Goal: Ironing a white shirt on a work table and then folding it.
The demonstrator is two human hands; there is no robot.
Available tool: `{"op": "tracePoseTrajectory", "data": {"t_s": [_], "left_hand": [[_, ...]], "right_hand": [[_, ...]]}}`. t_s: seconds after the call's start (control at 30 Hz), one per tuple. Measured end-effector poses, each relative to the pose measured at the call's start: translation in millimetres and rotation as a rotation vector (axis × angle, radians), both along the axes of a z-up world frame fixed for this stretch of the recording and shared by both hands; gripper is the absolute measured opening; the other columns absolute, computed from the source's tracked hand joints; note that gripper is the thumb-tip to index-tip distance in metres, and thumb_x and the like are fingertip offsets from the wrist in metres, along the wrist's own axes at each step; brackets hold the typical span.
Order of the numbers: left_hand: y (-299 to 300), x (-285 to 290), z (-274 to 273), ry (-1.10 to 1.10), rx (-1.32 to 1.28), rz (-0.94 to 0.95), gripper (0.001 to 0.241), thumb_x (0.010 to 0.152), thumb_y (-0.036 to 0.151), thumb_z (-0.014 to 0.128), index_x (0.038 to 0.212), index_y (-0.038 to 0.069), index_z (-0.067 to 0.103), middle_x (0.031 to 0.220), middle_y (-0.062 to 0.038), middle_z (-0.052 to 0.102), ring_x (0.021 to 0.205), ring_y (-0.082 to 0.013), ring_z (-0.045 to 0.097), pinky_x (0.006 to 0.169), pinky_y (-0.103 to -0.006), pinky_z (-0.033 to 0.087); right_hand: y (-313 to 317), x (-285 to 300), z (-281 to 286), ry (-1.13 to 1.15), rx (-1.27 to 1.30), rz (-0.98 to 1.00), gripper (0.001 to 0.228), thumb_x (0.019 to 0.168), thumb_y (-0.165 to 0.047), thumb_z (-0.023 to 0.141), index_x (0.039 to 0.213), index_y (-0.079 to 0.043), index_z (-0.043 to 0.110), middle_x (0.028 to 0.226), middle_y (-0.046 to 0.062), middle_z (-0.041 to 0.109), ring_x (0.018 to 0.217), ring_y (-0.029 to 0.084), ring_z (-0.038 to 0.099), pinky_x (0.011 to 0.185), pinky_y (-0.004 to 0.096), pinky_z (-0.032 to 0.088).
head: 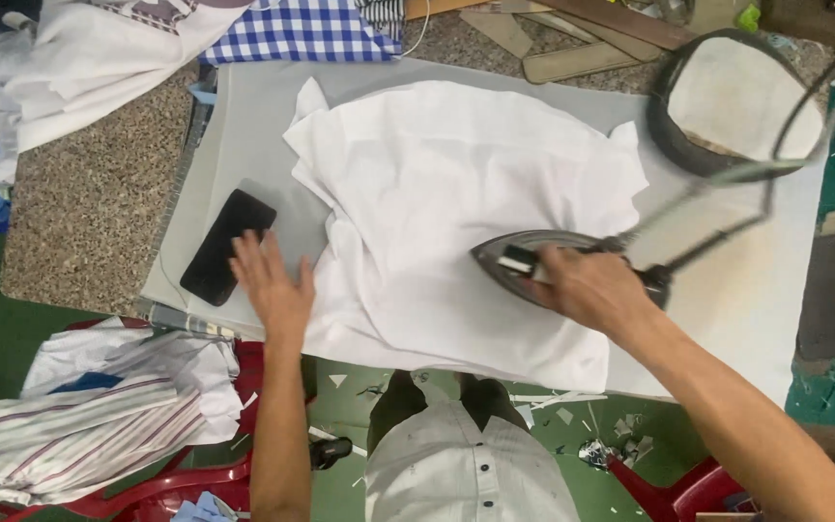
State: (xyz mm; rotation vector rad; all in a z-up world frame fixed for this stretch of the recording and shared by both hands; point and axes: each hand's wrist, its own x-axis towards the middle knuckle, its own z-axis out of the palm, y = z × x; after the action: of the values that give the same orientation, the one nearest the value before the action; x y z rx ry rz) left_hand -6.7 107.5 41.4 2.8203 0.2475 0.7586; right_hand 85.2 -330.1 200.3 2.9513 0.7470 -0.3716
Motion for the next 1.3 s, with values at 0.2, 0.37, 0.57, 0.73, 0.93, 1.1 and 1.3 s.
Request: {"op": "tracePoseTrajectory", "data": {"t_s": [0.2,0.37,0.57,0.73,0.93,1.1,1.3], "left_hand": [[101.1,-3.1,-15.0,0.218,0.049,0.13,0.082,0.1,0.054,0.066,0.159,0.002,0.042,0.158,-0.034,0.032,0.146,-0.0509,0.025,0.117,-0.0646,0.011],[101.5,-7.0,-10.5,0.209,0.063,0.054,0.074,0.101,0.045,0.065,0.161,0.011,0.038,0.152,-0.027,0.04,0.133,-0.0429,0.041,0.107,-0.0596,0.026],[82.7,-23.0,-3.0,0.215,0.063,0.155,0.072,0.095,0.044,0.074,0.154,0.01,0.051,0.133,-0.02,0.05,0.116,-0.0372,0.047,0.095,-0.0516,0.037],[52.4,-38.1,9.7,0.114,-0.192,0.126,0.067,0.089,0.031,0.085,0.146,0.003,0.062,0.114,-0.022,0.054,0.107,-0.0363,0.054,0.095,-0.0459,0.044],[-74.9,-15.5,59.0,0.087,-0.279,-0.178,0.08,0.07,0.025,0.092,0.144,0.012,0.063,0.114,-0.021,0.057,0.108,-0.0407,0.059,0.092,-0.0493,0.052],[-229.2,51.3,78.3,0.202,-0.386,-0.522,0.079,0.076,0.027,0.087,0.148,0.015,0.056,0.118,-0.019,0.056,0.112,-0.0397,0.058,0.094,-0.0483,0.051],[-466.1,146.4,33.9,0.487,-0.129,-1.009,0.07,0.087,0.043,0.074,0.144,0.009,0.054,0.111,-0.021,0.052,0.106,-0.0395,0.052,0.091,-0.0481,0.045]], "right_hand": [[98.4,9.5,-38.9,0.077,0.194,0.44,0.046,0.096,-0.055,0.054,0.099,-0.01,0.057,0.07,0.015,0.069,0.061,0.033,0.073,0.056,0.042,0.059],[126.2,0.4,-43.1,0.094,0.178,0.543,0.047,0.098,-0.059,0.052,0.1,-0.013,0.056,0.066,0.011,0.065,0.054,0.027,0.07,0.05,0.036,0.057],[125.6,3.8,-44.4,0.11,0.102,0.57,0.037,0.101,-0.05,0.052,0.102,-0.013,0.057,0.064,0.007,0.064,0.051,0.021,0.068,0.049,0.031,0.056],[109.5,9.8,-44.9,0.267,0.163,0.339,0.043,0.099,-0.051,0.055,0.108,-0.009,0.059,0.072,0.015,0.07,0.066,0.03,0.075,0.059,0.039,0.059],[10.0,6.6,48.4,0.469,0.119,0.006,0.046,0.098,-0.051,0.053,0.122,-0.011,0.055,0.097,0.021,0.076,0.088,0.037,0.077,0.075,0.046,0.061],[-125.5,-30.4,64.5,0.456,0.201,-0.528,0.058,0.096,-0.054,0.056,0.133,-0.01,0.054,0.111,0.022,0.075,0.1,0.04,0.076,0.085,0.05,0.06],[-237.6,-84.8,-9.7,0.422,0.331,-0.942,0.068,0.091,-0.06,0.059,0.137,-0.009,0.05,0.108,0.025,0.075,0.102,0.045,0.07,0.084,0.052,0.055]]}}
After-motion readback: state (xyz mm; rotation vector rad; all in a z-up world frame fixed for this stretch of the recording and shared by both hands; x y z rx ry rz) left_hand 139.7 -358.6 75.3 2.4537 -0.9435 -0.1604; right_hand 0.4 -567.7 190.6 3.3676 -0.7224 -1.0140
